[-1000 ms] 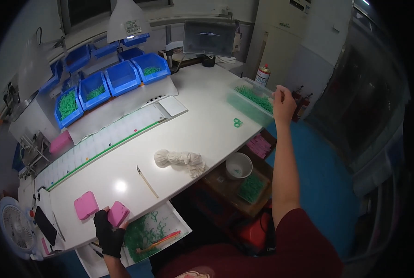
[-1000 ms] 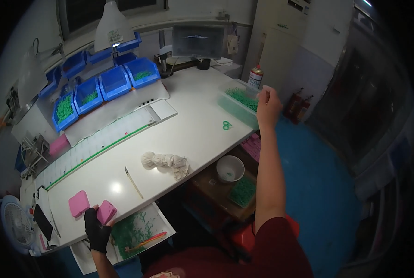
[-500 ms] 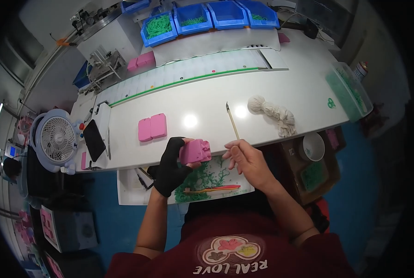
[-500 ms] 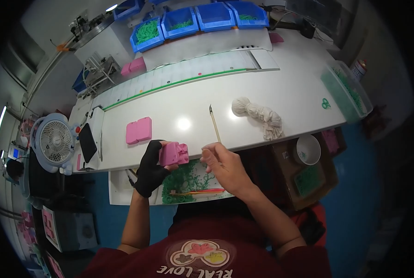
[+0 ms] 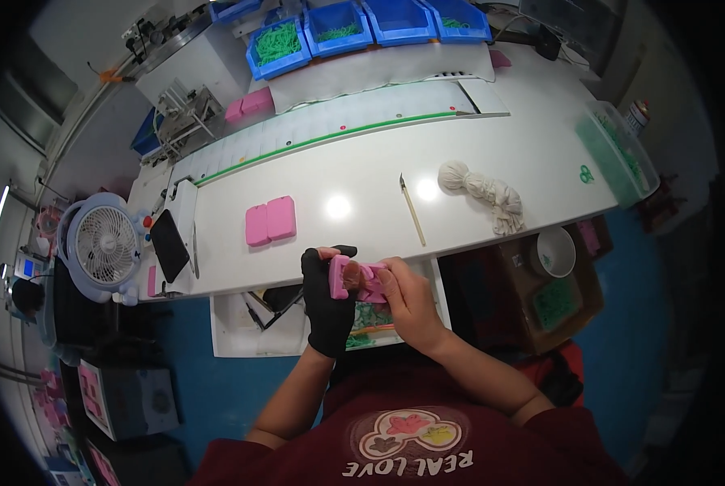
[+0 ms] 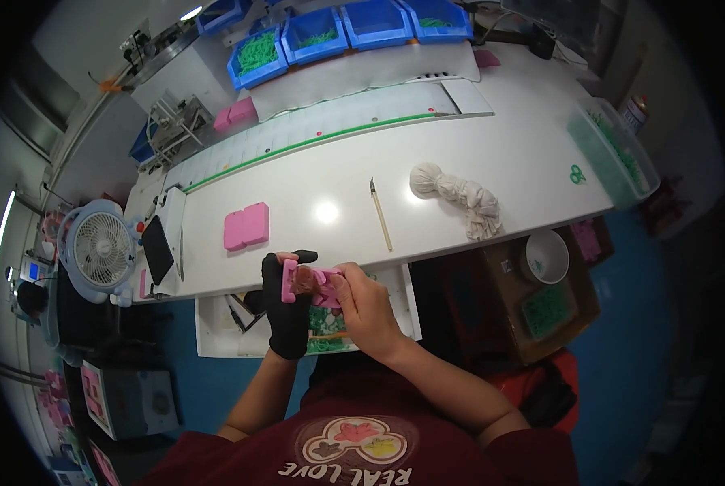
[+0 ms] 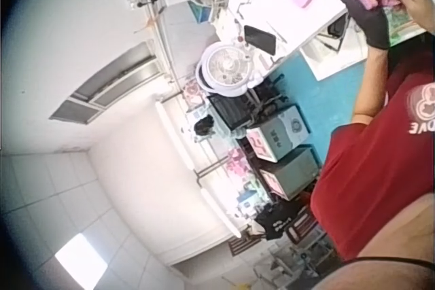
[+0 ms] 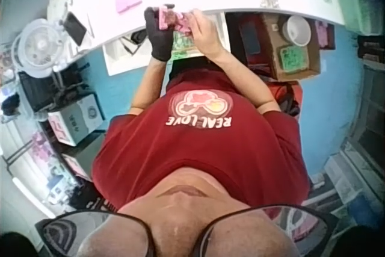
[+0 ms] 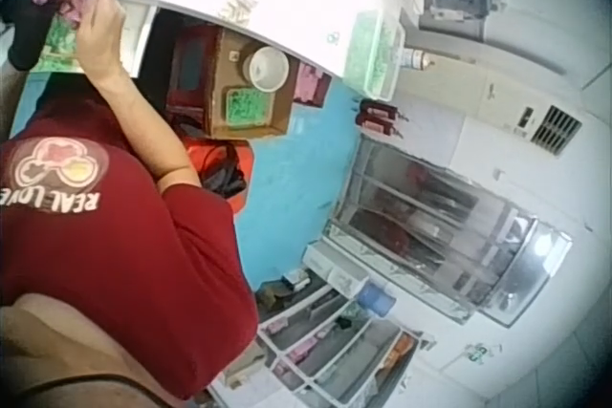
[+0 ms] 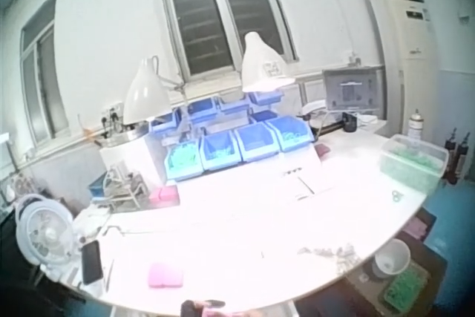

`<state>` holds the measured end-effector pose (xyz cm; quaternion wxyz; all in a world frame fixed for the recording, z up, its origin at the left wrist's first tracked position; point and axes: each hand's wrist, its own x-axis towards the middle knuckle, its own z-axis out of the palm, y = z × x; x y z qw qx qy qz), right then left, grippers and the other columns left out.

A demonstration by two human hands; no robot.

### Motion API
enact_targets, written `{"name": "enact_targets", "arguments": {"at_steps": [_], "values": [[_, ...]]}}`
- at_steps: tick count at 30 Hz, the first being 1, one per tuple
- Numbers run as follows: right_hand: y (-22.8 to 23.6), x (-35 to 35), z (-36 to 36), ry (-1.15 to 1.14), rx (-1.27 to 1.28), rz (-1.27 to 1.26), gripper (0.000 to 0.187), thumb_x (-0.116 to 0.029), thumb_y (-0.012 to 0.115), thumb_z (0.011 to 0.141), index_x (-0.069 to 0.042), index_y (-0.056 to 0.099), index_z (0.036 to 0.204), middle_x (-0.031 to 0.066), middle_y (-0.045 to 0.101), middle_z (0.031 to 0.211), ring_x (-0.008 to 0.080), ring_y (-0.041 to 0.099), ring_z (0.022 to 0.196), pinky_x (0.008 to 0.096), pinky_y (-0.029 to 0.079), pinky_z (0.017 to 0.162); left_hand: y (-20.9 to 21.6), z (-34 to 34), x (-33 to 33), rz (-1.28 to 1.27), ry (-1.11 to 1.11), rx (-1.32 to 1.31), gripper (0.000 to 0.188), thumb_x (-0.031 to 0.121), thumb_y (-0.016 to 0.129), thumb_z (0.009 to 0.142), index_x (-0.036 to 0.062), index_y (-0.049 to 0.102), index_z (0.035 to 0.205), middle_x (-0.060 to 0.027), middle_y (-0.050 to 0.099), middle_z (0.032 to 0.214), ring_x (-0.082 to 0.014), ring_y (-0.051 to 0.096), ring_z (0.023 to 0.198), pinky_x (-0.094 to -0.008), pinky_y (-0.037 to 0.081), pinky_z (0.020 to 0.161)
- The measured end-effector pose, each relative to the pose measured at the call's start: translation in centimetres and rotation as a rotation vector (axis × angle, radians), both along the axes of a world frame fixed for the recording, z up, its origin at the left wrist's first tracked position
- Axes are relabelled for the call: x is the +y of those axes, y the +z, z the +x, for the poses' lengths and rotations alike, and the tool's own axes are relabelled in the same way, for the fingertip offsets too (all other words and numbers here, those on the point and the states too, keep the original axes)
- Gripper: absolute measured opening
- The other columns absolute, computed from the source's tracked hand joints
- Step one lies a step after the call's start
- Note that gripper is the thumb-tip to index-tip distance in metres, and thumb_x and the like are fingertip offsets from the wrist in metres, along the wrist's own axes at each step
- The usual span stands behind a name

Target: Assembling green plastic components into pink molds at a candle studio workstation.

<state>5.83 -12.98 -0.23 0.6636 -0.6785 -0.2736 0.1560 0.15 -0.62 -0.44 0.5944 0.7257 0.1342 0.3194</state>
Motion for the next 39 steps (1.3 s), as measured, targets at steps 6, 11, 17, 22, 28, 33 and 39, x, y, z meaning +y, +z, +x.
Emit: {"name": "enact_targets", "arguments": {"at_steps": [6,11,17,22,28,33,39], "values": [[0.1,-0.4,0.1,-0.074,-0.288,0.041,0.027,-0.023,0.046,0.102,0.002,0.055,0.096,0.0184,0.057,0.072,0.0312,0.058,0.063,0.0385,0.044,0.06,0.9,-0.2,-0.1,-0.3,-0.113,0.095,0.018,0.018,0.063,0.095,0.0085,0.048,0.096,0.0019,0.052,0.078,-0.0044,0.046,0.066,-0.0212,0.04,0.061],[-1.0,0.0,0.0,-0.087,0.077,0.018,0.027,-0.022,0.049,0.101,0.002,0.056,0.092,0.0154,0.056,0.069,0.0217,0.057,0.061,0.0351,0.044,0.058,-0.9,-0.1,-0.6,0.275,0.127,-0.014,0.024,0.011,0.069,0.09,0.0088,0.045,0.091,0.0003,0.051,0.078,-0.0047,0.046,0.063,-0.0208,0.039,0.056],[-0.4,0.0,0.7,-0.04,-0.21,-0.012,0.026,-0.024,0.053,0.1,0.001,0.058,0.094,0.0074,0.054,0.067,0.012,0.053,0.06,0.0302,0.044,0.056,-1.7,-0.4,0.1,0.144,0.08,0.046,0.022,0.018,0.066,0.093,0.0082,0.046,0.094,-0.0005,0.052,0.08,-0.0048,0.048,0.067,-0.0214,0.042,0.059],[-2.0,0.3,2.0,0.151,0.316,0.154,0.025,-0.024,0.054,0.1,0.001,0.058,0.095,0.0013,0.054,0.068,0.0084,0.051,0.06,0.0274,0.044,0.055,-1.6,-0.3,0.0,-0.239,0.004,0.007,0.02,0.02,0.063,0.095,0.0078,0.048,0.095,-0.0007,0.05,0.081,-0.007,0.049,0.073,-0.0226,0.043,0.066],[-1.1,0.6,1.6,0.061,0.189,0.022,0.025,-0.023,0.056,0.098,0.001,0.059,0.092,0.0041,0.055,0.067,0.0092,0.052,0.06,0.0273,0.042,0.054,-1.3,0.1,-0.3,0.252,0.146,0.057,0.019,0.018,0.064,0.094,0.006,0.049,0.091,-0.0012,0.048,0.079,-0.0096,0.046,0.07,-0.0251,0.041,0.062],[-1.1,0.4,1.4,-0.015,-0.006,-0.057,0.024,-0.021,0.058,0.097,0.002,0.059,0.09,0.0072,0.057,0.066,0.0102,0.052,0.058,0.029,0.042,0.053,-1.8,-0.4,-0.5,0.348,0.138,0.017,0.018,0.001,0.064,0.083,0.0042,0.05,0.095,-0.0061,0.051,0.084,-0.0165,0.051,0.073,-0.0287,0.044,0.067],[-1.5,0.5,1.3,0.006,0.184,0.03,0.022,-0.02,0.061,0.094,0.002,0.058,0.092,0.0086,0.059,0.068,0.0119,0.053,0.057,0.0283,0.043,0.053,-2.0,-0.1,-0.5,0.326,0.154,0.005,0.022,-0.004,0.06,0.079,0.0038,0.05,0.097,-0.0067,0.051,0.085,-0.0176,0.051,0.075,-0.0296,0.044,0.068]]}}
